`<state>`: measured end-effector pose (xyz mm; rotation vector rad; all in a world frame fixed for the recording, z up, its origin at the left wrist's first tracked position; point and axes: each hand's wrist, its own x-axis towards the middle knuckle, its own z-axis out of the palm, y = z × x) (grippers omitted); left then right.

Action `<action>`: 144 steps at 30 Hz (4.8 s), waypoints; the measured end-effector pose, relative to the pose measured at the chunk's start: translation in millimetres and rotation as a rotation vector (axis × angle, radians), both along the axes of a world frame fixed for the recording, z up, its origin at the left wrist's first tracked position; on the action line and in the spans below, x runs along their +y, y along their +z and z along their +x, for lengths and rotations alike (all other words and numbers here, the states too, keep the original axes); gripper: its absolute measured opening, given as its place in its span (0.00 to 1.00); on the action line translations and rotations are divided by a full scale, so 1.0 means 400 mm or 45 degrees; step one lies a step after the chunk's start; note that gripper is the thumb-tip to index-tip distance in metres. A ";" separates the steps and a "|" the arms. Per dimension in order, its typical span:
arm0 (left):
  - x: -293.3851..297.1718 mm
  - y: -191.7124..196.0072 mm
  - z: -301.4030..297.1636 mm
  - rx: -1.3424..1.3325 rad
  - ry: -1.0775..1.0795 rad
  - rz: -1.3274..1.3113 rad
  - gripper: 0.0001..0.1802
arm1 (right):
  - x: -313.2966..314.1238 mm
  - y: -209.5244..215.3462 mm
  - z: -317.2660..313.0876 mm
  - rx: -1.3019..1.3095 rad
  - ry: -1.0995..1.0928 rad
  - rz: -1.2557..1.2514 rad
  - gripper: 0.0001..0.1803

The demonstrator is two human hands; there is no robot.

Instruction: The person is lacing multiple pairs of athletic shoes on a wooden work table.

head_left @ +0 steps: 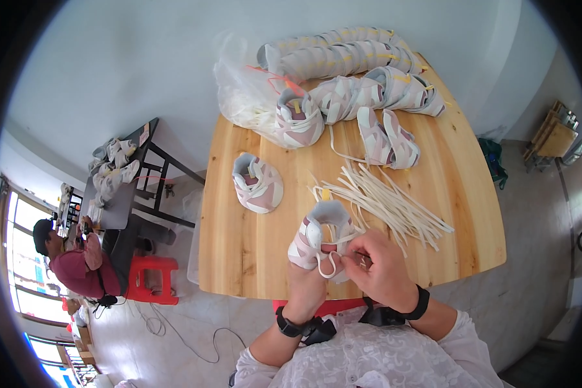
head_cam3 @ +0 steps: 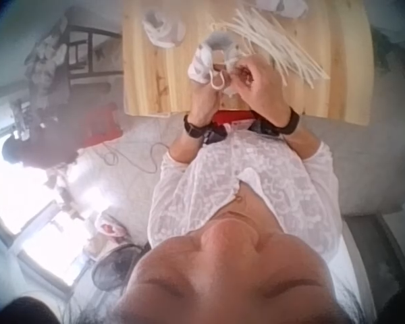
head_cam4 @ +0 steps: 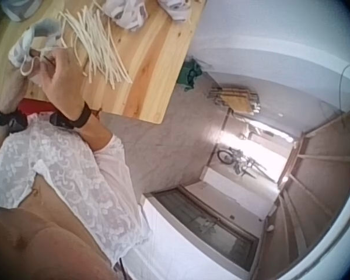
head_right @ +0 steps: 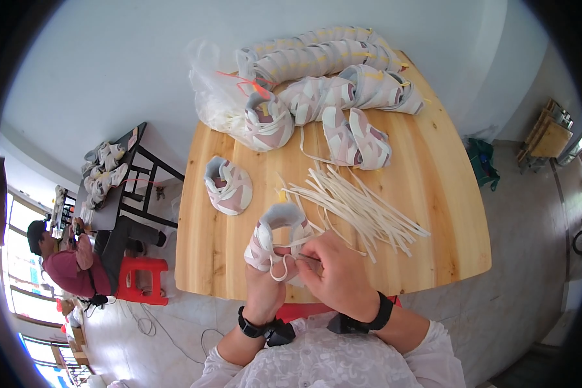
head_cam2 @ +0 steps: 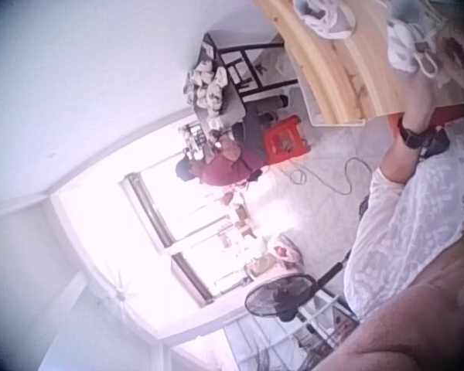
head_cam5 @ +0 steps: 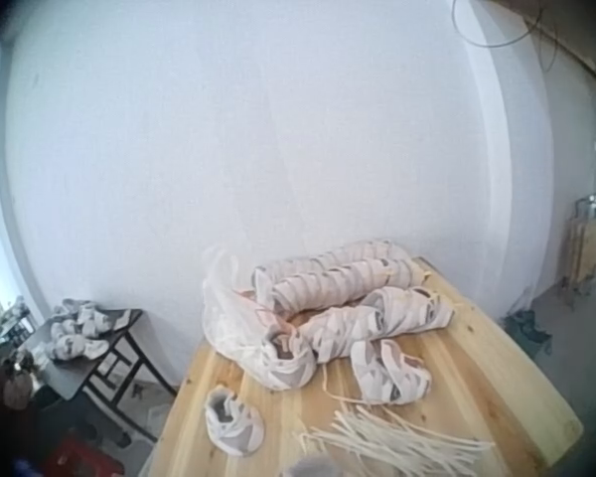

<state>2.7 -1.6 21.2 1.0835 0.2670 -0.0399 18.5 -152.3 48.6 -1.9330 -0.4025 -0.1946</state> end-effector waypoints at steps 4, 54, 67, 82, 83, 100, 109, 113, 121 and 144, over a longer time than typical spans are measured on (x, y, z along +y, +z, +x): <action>0.016 -0.004 0.009 -0.083 0.046 -0.005 0.21 | -0.027 0.004 -0.012 -0.029 -0.011 -0.030 0.09; -0.008 0.003 -0.001 -0.365 0.170 0.905 0.08 | 0.020 0.018 -0.017 -0.345 0.057 -0.641 0.12; -0.013 0.000 0.017 -0.454 0.143 0.950 0.12 | 0.007 -0.045 0.040 0.040 0.216 -0.221 0.09; 0.021 0.019 0.049 -0.400 0.136 0.595 0.11 | 0.006 -0.001 0.035 0.297 0.276 0.246 0.07; 0.028 0.019 0.050 -0.404 0.138 0.600 0.11 | 0.000 0.017 0.034 0.651 0.393 0.376 0.08; 0.003 0.005 0.062 -0.598 0.213 1.095 0.11 | 0.049 -0.045 0.039 -0.255 0.013 -0.357 0.06; 0.036 -0.040 0.055 -0.677 0.029 1.295 0.13 | 0.031 -0.050 0.057 0.150 0.285 -0.243 0.05; 0.027 -0.027 0.056 -0.716 0.044 1.167 0.13 | 0.034 -0.079 0.076 0.222 0.240 0.014 0.06; 0.041 -0.045 0.058 -0.640 -0.046 1.307 0.15 | 0.054 -0.076 0.053 -0.171 0.119 -0.387 0.06; 0.073 -0.020 0.112 -0.513 0.083 0.871 0.11 | 0.013 -0.040 0.052 -0.001 0.151 -0.285 0.08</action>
